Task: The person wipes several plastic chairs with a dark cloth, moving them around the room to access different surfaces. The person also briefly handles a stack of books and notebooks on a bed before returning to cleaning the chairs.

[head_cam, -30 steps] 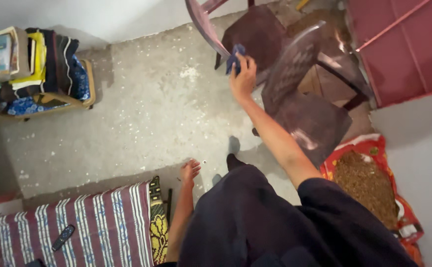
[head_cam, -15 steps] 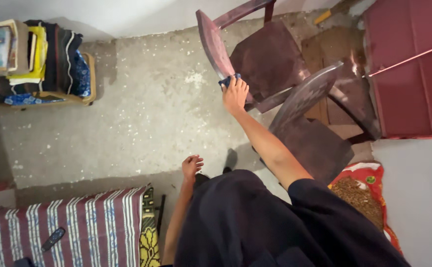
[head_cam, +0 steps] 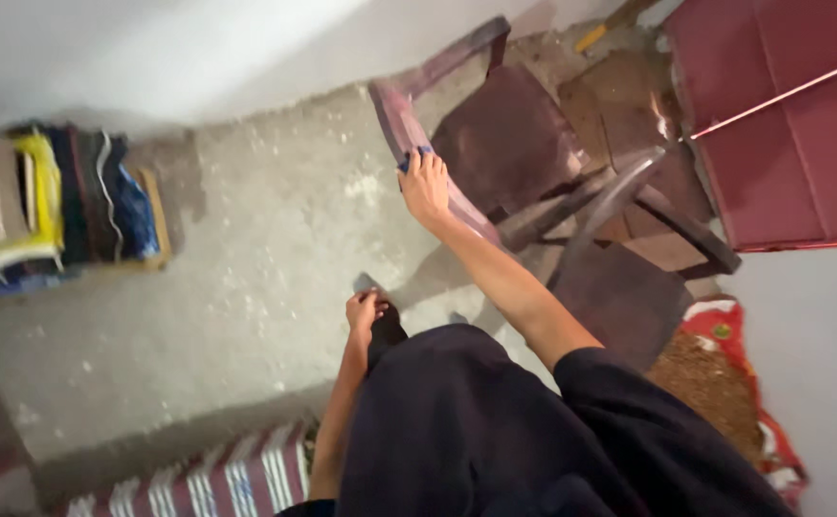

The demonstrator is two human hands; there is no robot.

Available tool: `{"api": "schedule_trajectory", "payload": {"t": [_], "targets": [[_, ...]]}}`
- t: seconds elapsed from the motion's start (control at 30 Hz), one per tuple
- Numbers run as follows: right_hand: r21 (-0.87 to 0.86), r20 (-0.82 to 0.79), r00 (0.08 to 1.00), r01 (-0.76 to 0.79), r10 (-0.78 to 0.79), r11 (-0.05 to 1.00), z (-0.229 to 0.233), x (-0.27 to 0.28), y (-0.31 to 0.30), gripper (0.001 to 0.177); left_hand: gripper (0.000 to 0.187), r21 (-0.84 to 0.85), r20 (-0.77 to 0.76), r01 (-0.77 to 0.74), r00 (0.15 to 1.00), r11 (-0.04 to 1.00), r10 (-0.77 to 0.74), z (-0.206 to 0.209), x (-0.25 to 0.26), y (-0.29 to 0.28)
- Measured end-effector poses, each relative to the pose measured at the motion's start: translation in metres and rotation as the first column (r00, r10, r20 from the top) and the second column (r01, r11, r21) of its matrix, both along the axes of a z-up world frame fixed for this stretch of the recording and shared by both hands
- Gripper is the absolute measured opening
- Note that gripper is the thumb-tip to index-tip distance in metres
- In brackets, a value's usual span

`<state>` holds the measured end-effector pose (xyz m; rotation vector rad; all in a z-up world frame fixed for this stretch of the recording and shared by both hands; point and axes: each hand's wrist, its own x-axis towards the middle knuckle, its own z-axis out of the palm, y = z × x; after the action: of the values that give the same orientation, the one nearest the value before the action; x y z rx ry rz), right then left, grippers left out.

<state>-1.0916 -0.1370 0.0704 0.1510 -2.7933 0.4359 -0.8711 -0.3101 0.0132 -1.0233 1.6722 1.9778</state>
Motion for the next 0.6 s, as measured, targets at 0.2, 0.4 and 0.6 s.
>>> {"api": "schedule_trajectory", "payload": {"t": [0.2,0.4,0.6], "targets": [[-0.047,0.15,0.98,0.142,-0.134,0.989,-0.001,-0.05,-0.038,0.055,0.023,-0.087,-0.059,0.075,0.995,0.993,-0.081,0.01,-0.091,-0.068],[-0.091,0.253,0.951,0.204,-0.176,0.975,-0.009,-0.077,-0.049,0.054,0.024,-0.083,-0.038,0.17,0.984,0.982,-0.173,0.019,-0.134,-0.103],[-0.202,0.24,0.961,0.184,-0.134,0.962,-0.008,-0.076,-0.046,0.054,0.024,-0.049,0.004,0.264,0.965,0.963,-0.264,0.011,-0.168,-0.091]]}}
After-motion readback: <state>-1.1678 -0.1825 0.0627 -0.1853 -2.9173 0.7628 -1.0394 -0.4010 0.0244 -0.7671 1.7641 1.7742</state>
